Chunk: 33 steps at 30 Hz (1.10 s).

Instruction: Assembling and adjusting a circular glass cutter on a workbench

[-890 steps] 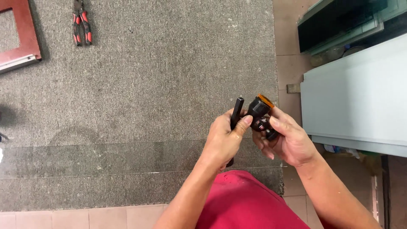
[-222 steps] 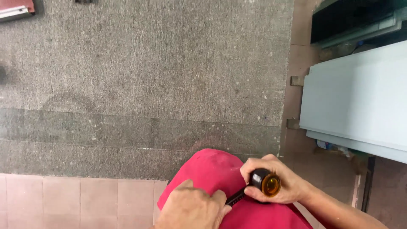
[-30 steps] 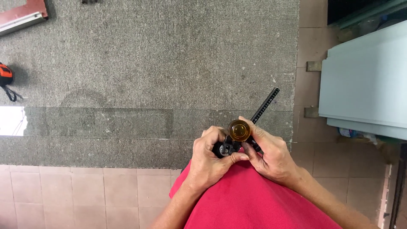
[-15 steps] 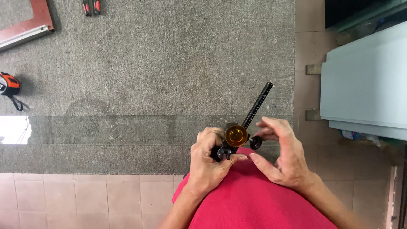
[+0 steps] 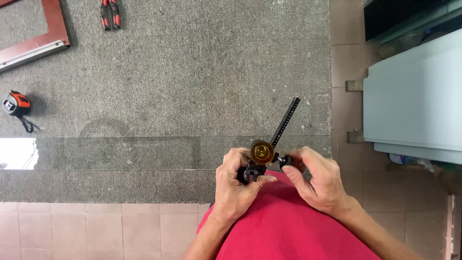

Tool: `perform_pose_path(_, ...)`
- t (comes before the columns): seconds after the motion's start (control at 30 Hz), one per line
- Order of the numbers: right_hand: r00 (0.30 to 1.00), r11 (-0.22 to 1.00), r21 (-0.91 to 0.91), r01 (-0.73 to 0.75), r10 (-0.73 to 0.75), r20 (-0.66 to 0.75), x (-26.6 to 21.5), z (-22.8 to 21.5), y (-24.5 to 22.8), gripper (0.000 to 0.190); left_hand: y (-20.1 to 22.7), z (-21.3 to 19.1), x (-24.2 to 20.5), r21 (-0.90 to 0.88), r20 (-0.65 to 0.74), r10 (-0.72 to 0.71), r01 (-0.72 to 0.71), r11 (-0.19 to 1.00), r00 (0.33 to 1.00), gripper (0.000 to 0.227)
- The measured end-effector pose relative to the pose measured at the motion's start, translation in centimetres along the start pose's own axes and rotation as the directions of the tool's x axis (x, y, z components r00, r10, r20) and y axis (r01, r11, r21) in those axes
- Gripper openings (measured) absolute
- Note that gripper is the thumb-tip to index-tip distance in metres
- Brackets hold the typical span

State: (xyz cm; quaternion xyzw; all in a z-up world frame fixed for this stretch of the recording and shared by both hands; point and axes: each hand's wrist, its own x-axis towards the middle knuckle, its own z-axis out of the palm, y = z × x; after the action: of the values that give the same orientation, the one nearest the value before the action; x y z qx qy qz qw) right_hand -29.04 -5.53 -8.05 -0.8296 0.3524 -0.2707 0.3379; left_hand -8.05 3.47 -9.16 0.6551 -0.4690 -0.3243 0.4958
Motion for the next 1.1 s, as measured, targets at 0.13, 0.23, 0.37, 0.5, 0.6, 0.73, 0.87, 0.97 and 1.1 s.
perform_pose_path(0.13,0.984,0.988,0.031,-0.151,0.147,0.106,-0.2,-0.1,0.0,0.064,-0.3,0.1,-0.3,0.018,-0.019,0.020,-0.020,1.000,1.000,0.054)
perform_pose_path(0.23,0.984,0.990,0.008,-0.142,0.140,0.109,0.2,0.6,0.3,0.043,-0.3,-0.1,-0.1,0.005,-0.035,0.014,-0.013,1.000,0.999,0.054)
perform_pose_path(0.37,0.980,0.982,0.082,-0.167,0.157,0.123,0.8,0.1,-0.5,0.050,-0.4,0.0,-0.2,0.032,-0.041,0.023,-0.022,0.999,0.999,0.060)
perform_pose_path(0.5,0.988,0.992,-0.027,-0.121,0.123,0.096,0.5,0.6,0.2,0.042,-0.1,-0.1,-0.1,0.000,-0.059,0.001,-0.001,1.000,0.998,0.057)
perform_pose_path(0.6,0.987,0.992,-0.048,-0.117,0.121,0.105,0.3,1.0,0.7,0.040,0.0,-0.3,-0.1,-0.009,-0.063,0.018,-0.019,1.000,0.998,0.056)
perform_pose_path(0.73,0.975,0.981,-0.115,-0.154,0.170,0.142,0.1,1.5,1.2,0.044,0.3,-0.4,0.1,-0.007,-0.035,0.049,-0.049,0.999,0.998,0.045)
perform_pose_path(0.87,0.966,0.979,-0.120,-0.163,0.183,0.180,0.1,1.8,1.3,0.045,0.4,-0.5,0.1,-0.024,-0.024,0.061,-0.062,0.998,0.998,0.040)
perform_pose_path(0.97,0.978,0.989,-0.105,-0.102,0.119,0.170,0.1,2.0,1.3,0.047,0.4,-0.5,-0.1,-0.031,-0.018,0.036,-0.037,0.999,0.999,0.034)
perform_pose_path(1.1,0.986,0.991,-0.116,-0.067,0.084,0.143,-0.1,2.3,1.4,0.044,0.3,-0.3,-0.3,-0.044,-0.040,-0.016,0.014,0.999,0.999,0.034)
